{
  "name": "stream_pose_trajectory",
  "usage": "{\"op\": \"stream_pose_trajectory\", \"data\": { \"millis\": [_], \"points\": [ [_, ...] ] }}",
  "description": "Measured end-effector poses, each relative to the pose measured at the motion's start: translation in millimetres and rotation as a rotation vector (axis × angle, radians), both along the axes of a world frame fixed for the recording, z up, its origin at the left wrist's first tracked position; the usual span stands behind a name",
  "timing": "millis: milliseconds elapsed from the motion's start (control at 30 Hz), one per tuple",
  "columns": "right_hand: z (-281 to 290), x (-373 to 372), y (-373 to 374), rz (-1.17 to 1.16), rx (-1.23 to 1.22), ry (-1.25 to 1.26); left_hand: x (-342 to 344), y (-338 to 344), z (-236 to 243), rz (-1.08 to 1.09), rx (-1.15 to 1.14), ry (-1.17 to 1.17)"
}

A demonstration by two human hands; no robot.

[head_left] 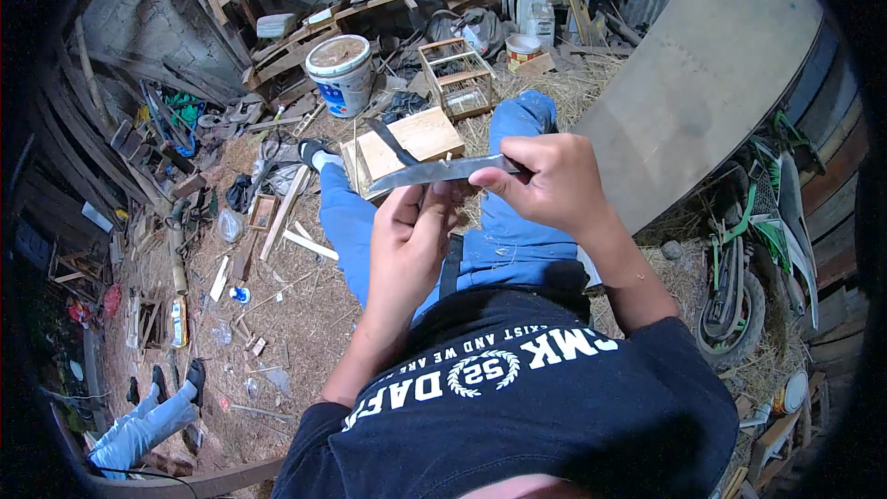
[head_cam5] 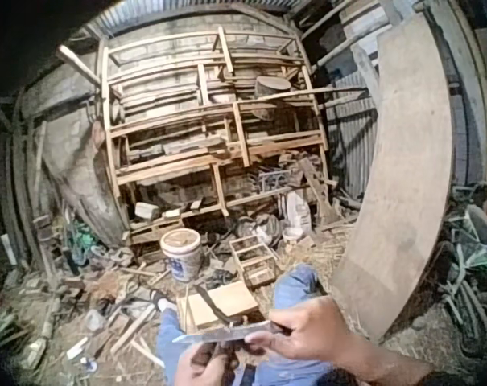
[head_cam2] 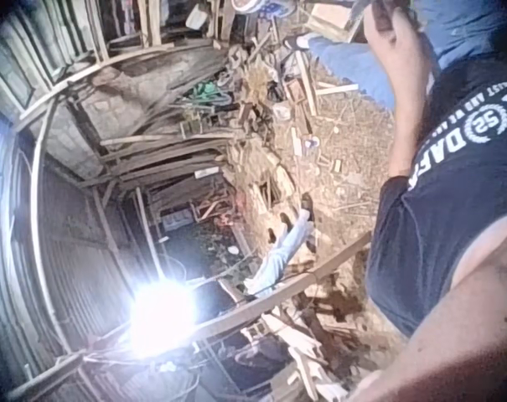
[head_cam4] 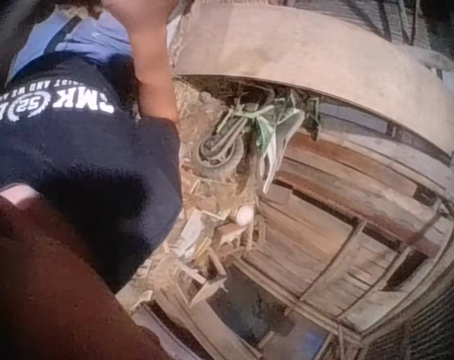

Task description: The person whittles a thin wooden stick using a knife, removing small shavings, and then scrapes a flat wooden board with the same knife.

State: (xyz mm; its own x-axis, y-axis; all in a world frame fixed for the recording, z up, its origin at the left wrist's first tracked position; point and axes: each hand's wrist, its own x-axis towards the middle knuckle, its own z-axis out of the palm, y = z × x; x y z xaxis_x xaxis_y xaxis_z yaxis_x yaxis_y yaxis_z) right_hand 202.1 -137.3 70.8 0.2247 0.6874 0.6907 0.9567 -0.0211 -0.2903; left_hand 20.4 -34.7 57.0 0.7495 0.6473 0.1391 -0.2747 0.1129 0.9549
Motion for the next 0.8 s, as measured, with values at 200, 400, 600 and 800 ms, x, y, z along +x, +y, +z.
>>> {"op": "stream_pose_trajectory", "data": {
  "millis": [200,400,600,800],
  "points": [
    [-19,72,11,-0.529,-0.059,0.252,-26,-11,21,-0.115,0.028,-0.003],
    [-15,27,1,-0.142,-0.011,0.395,-8,2,5,-0.13,-0.035,0.016],
    [3,-14,-8,0.008,-0.076,0.269,-6,2,2,-0.101,-0.031,0.037],
    [2,-23,-6,0.051,-0.083,0.081,-4,-2,-5,-0.038,-0.013,0.003]
  ]
}}
